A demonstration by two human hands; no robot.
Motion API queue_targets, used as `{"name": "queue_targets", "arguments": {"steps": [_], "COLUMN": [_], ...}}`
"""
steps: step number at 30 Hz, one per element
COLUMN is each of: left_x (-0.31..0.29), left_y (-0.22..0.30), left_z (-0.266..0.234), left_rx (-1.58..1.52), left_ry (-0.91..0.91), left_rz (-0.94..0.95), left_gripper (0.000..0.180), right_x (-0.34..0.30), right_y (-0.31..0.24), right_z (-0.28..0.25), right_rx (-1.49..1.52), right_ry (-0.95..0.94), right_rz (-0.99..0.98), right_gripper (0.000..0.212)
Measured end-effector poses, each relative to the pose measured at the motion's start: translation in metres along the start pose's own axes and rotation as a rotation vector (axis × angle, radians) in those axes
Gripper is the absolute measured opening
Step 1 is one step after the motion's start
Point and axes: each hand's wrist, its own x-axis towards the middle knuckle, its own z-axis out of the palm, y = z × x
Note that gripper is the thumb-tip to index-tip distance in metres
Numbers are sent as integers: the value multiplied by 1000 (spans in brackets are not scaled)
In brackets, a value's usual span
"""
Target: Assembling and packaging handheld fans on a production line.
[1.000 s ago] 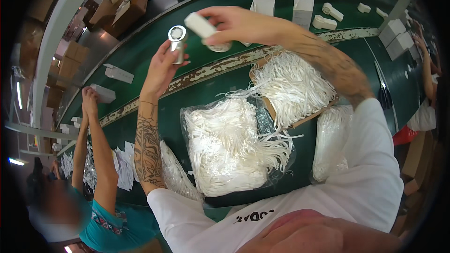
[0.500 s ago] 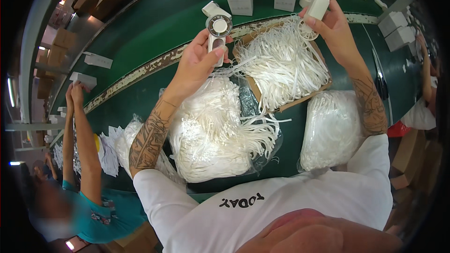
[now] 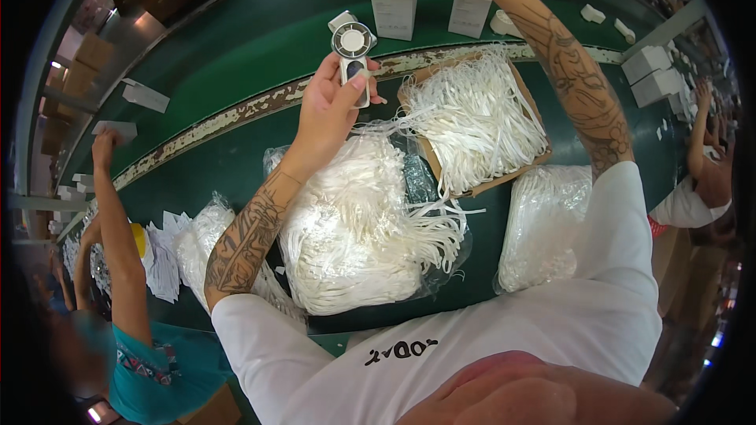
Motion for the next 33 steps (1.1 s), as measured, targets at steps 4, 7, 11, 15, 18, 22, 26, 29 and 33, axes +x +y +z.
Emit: {"name": "queue_targets", "arguments": {"steps": [4, 7, 11, 15, 18, 22, 26, 29, 33], "left_x": [3, 1, 1, -1, 1, 5, 10, 20, 30], "left_y": [-5, 1, 7, 12, 11, 11, 19, 44, 67], "left_z": [-4, -1, 2, 1, 4, 0, -12, -24, -49], "left_rx": [33, -5, 27, 49, 42, 28, 39, 249, 517], "left_ry": [31, 36, 23, -15, -31, -20, 5, 238, 242], "left_rz": [53, 42, 75, 119, 112, 31, -2, 156, 283], "left_gripper": [37, 40, 43, 45, 46, 46, 47, 54, 54], "right_x": [5, -2, -10, -10, -10, -14, -12, -13, -26], "right_y": [15, 29, 35, 15, 36, 49, 54, 52, 72], "right_z": [21, 39, 52, 58, 67, 76, 84, 93, 100], "right_rx": [-483, -562, -635, -761, -877, -780, -580, -716, -844], "right_ry": [75, 71, 77, -79, -61, 11, -26, -80, -42], "right_rz": [-387, -380, -364, -259, -412, -477, -383, -388, -618], "right_gripper": [44, 47, 48, 48, 50, 49, 43, 38, 26]}}
